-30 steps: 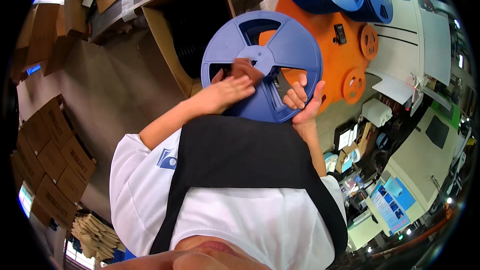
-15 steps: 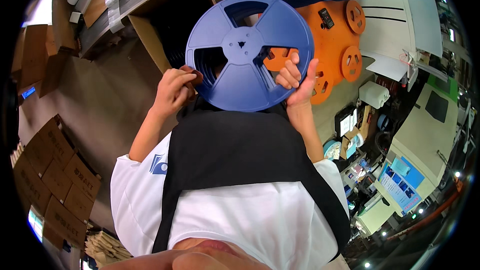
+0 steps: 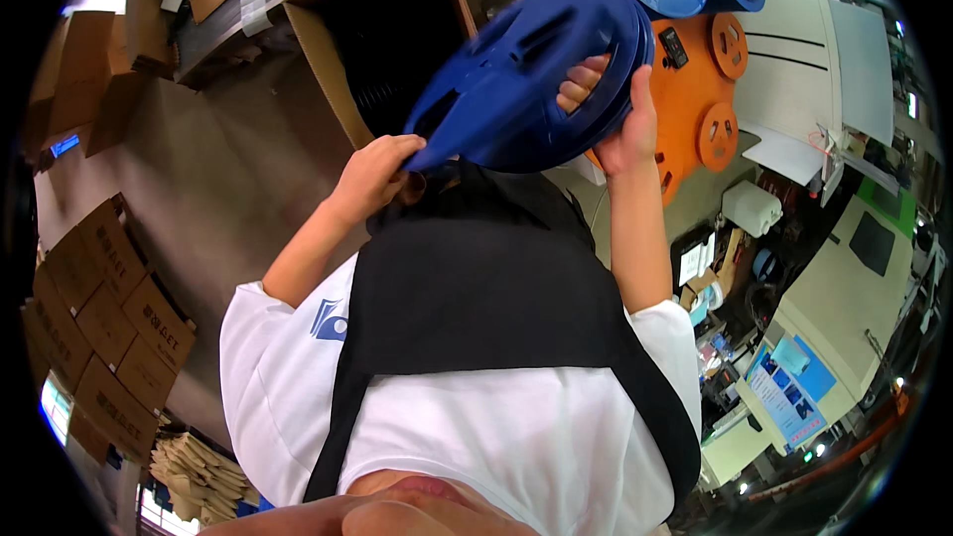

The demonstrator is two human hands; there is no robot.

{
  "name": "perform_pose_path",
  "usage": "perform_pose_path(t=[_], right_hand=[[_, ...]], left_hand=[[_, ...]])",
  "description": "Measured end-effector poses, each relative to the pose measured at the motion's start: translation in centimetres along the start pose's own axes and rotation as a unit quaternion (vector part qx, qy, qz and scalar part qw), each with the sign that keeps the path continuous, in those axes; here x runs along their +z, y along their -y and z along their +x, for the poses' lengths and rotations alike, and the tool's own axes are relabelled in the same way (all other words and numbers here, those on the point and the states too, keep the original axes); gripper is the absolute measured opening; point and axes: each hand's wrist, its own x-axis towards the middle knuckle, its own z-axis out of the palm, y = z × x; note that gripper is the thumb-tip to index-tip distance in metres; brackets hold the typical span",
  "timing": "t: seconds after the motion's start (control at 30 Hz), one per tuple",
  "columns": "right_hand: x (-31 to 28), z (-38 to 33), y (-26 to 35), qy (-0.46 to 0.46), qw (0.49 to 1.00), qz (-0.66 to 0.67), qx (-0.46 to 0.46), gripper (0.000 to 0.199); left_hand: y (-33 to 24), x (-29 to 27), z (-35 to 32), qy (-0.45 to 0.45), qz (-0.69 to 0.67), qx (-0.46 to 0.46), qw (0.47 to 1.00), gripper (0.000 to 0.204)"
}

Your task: The person takes blue plastic reels from a stack, wipes the surface of each reel with a cloth by hand, and places them into a cardboard box.

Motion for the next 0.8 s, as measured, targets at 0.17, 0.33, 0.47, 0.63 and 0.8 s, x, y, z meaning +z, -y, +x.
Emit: perform_pose_path(t=[0.17,0.33,0.47,0.63,0.8], right_hand=[[-1.0,-1.1,-0.9,-0.133,0.968,-0.193,-0.085,0.052],[-2.5,-2.8,-0.4,-0.163,0.969,-0.154,-0.105,0.053],[-3.4,-3.4,-0.8,-0.182,0.972,-0.116,-0.089,0.054],[-3.6,-3.9,-1.5,-0.207,0.97,-0.102,-0.079,0.054],[-4.0,-4.3,-2.0,-0.213,0.969,-0.097,-0.078,0.053]], left_hand=[[2.5,-0.3,-2.4,-0.23,-0.526,-0.234,0.785,0.024],[4.9,0.6,-5.0,-0.258,-0.607,-0.253,0.707,0.025],[5.1,1.0,-5.5,-0.285,-0.615,-0.249,0.692,0.026],[5.5,1.3,-5.4,-0.287,-0.614,-0.249,0.692,0.026],[7.0,1.8,-4.9,-0.306,-0.51,-0.319,0.738,0.022]])
